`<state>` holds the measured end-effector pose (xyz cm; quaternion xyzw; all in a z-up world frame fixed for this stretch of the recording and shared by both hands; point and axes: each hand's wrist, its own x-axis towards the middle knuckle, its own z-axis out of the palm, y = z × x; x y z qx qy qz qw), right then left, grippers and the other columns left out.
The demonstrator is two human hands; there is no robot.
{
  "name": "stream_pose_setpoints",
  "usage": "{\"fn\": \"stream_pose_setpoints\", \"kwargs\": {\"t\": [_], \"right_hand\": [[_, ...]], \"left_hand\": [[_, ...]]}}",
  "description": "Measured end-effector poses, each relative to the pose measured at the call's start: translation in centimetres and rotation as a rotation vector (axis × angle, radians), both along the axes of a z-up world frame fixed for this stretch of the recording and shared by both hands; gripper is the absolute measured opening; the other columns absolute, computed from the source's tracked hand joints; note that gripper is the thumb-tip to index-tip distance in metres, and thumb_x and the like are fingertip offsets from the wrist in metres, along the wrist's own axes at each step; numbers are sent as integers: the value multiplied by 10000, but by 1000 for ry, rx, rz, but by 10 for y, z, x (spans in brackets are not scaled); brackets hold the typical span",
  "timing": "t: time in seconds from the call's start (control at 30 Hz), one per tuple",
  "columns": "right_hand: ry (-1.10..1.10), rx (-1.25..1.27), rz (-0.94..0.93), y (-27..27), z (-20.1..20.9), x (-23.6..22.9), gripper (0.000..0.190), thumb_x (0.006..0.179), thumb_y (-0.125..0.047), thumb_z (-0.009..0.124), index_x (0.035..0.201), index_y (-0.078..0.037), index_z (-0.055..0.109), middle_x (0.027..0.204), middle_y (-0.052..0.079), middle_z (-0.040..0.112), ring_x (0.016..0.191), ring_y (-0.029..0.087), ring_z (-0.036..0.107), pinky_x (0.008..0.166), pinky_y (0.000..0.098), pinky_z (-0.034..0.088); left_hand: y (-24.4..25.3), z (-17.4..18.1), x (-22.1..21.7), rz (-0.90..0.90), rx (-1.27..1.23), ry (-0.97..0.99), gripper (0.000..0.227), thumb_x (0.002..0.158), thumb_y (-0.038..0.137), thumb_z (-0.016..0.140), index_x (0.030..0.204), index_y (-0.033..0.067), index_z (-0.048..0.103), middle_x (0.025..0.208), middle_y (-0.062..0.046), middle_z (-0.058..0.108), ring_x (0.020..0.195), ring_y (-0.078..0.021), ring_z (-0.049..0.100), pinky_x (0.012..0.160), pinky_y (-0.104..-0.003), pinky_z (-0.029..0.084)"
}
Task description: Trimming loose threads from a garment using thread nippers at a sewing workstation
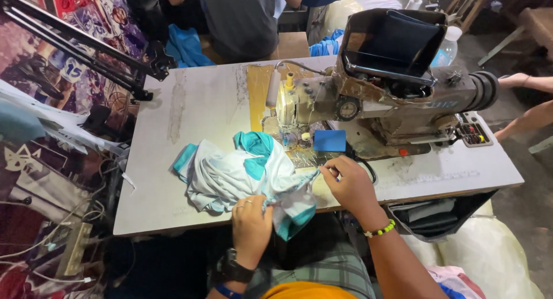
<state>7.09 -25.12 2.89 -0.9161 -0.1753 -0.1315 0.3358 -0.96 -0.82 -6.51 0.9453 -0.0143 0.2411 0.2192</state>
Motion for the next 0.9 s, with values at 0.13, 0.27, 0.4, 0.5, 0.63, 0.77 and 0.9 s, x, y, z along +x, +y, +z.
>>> {"fn": "stream_pose_setpoints", "kwargs": {"t": [0.13, 0.27, 0.4, 0.5, 0.63, 0.77, 0.9], "right_hand": [[96, 67, -29, -3, -6, 1, 196, 948, -285, 738, 866, -124, 662, 757, -6, 586, 651, 140, 492, 588, 305, 420], [99, 182, -1, 4, -4, -4, 297, 951, -262, 753, 762, -121, 572, 647, -10, 441, 609, 124, 398, 597, 295, 362], [20, 186, -75, 9, -44, -1, 247, 850, -278, 828, 775, -105, 667, 586, 59, 550, 599, 273, 638, 630, 361, 545], [170, 128, -93, 6, -45, -6, 252, 852, -297, 803, 812, -83, 676, 612, 103, 563, 644, 315, 642, 667, 408, 546], [287, 105, -120, -3, -48, -10, 250, 857, -318, 796, 831, -88, 702, 632, 91, 581, 665, 287, 649, 690, 380, 552], [283, 107, -119, -2, -43, -11, 249, 847, -316, 807, 815, -93, 700, 621, 74, 568, 659, 276, 650, 685, 369, 551], [240, 85, -123, 0, -44, -7, 249, 852, -327, 807, 805, -109, 696, 612, 63, 563, 656, 280, 656, 679, 371, 558]], "left_hand": [[20, 69, 3, -70, -454, -50, 202, 856, -10, 680, 1048, 44, 649, 972, -110, 646, 917, -294, 636, 844, -384, 501], [33, 95, 13, -81, -176, -346, 213, 879, -68, 647, 1036, 53, 568, 1081, -123, 544, 1056, -313, 561, 921, -410, 490], [34, 11, 65, 196, 92, -399, 104, 904, 112, 678, 950, 142, 589, 844, -46, 557, 768, -302, 638, 710, -408, 539], [13, 6, 56, 175, 157, -239, 186, 880, 289, 706, 910, 154, 582, 778, -40, 615, 717, -281, 681, 674, -396, 557], [5, 24, 43, 187, 110, -147, 322, 917, 309, 721, 1144, 117, 597, 1012, -80, 641, 877, -289, 692, 773, -377, 559], [10, 29, 39, 233, 147, -76, 478, 861, 291, 759, 1258, 88, 587, 1104, -115, 607, 887, -336, 689, 752, -423, 584], [23, 22, 37, 202, -20, -28, 358, 925, 176, 692, 1252, 101, 568, 1083, -93, 626, 829, -330, 736, 684, -391, 618]]}}
